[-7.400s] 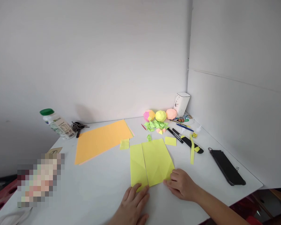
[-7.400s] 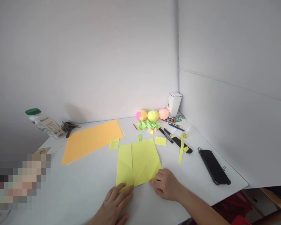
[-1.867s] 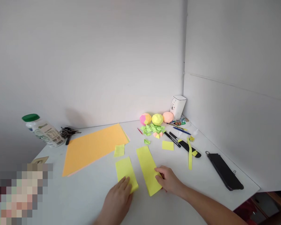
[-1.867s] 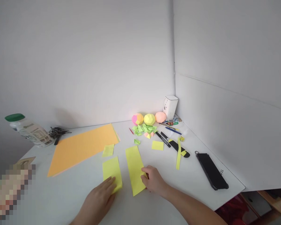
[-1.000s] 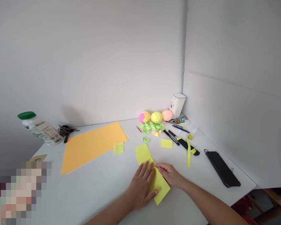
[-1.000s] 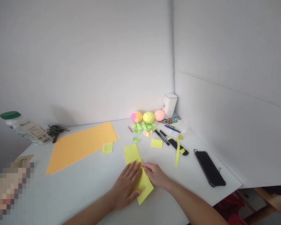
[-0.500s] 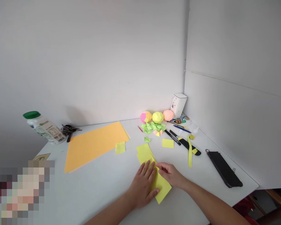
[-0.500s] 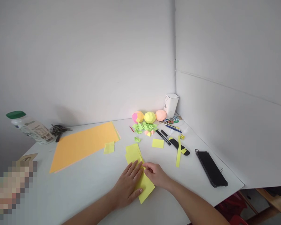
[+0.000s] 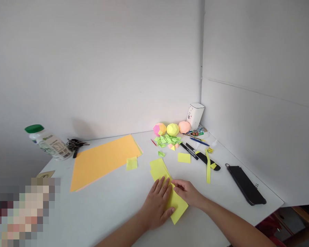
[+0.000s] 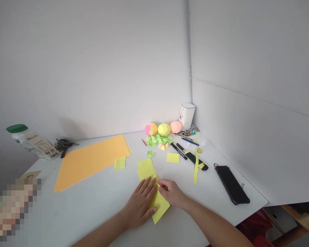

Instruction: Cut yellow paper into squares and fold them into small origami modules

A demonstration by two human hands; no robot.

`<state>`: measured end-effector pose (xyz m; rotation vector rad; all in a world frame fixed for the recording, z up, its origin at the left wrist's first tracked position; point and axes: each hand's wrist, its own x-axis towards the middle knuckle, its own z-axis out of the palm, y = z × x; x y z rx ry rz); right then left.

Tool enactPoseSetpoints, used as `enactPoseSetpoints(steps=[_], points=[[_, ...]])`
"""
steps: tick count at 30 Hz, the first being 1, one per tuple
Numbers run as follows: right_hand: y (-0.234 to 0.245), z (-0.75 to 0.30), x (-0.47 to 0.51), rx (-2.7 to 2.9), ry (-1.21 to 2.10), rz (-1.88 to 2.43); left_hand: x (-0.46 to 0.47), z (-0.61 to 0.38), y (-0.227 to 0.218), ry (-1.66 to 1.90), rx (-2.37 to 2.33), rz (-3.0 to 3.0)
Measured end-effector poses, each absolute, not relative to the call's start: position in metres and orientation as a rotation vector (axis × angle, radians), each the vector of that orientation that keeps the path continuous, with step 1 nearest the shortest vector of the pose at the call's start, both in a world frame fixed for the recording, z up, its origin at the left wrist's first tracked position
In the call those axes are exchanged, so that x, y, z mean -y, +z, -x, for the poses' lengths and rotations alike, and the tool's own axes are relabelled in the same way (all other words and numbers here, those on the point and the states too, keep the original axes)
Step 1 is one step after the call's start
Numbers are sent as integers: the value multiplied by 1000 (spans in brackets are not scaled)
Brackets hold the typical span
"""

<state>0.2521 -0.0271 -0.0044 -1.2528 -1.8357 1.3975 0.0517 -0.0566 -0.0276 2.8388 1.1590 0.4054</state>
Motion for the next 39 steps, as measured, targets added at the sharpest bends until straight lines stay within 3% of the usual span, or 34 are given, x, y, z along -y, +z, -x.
enactPoseSetpoints(steps=[26,39], points=[[-16,-249,27,1541,1516,1332,57,-53,-30,441,-1223,-2815],[-7,-255,27,1717,1371,1428,46,-40,-36,281,-1419,-2703]])
